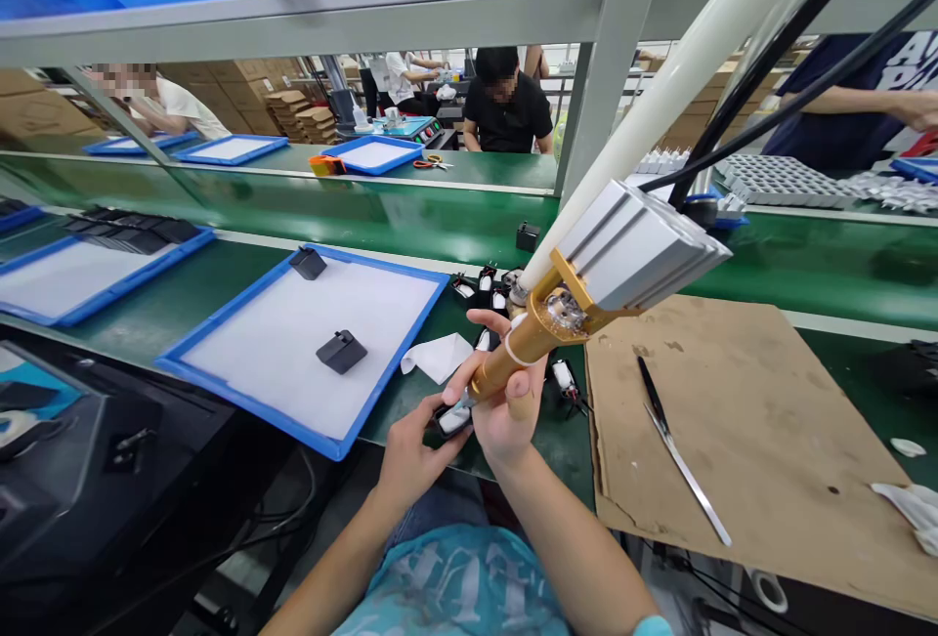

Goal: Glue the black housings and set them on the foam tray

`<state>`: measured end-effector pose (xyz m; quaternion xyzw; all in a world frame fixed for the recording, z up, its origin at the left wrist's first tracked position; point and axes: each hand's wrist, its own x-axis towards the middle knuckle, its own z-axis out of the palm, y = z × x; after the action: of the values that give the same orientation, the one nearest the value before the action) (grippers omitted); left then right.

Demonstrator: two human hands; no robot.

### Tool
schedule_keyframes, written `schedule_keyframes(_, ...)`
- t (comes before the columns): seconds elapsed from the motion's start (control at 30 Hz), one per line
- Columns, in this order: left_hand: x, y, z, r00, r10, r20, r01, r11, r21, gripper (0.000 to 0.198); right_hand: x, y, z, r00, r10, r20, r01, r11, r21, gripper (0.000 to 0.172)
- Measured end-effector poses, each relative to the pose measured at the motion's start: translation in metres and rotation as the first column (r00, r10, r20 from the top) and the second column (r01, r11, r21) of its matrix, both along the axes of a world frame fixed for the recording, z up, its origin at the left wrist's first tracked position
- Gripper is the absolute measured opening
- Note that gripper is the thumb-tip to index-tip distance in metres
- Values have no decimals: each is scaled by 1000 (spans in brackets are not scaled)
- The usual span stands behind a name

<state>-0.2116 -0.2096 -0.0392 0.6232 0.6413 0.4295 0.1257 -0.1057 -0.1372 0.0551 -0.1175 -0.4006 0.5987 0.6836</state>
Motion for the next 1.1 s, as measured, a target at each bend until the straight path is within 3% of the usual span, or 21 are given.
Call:
schedule_keyframes(0.23,11,2,2,995,-7,102,-9,987,162,31,-3,-6,-1,994,100,-40,-99,995,25,33)
schedule_keyframes(0.43,8,0,2,997,-30,75,17,987,161,38,-2,-7,0,994,87,-63,-87,996,7,47)
schedule_keyframes(0.67,-22,0,-17,997,-64,-34,64,998,-5,39,8,-1,-4,1000,-7,-4,6,999,-36,45)
schedule_keyframes(0.9,-38,13,2,975,-156,159,178,974,-137,40,25,4,-12,999,-24,33,27,997,-69,51)
schedule_keyframes(1.1,-27,10,8,964,-229,-137,237,971,40,28,31,5,-15,1000,-20,-12,19,999,-46,45)
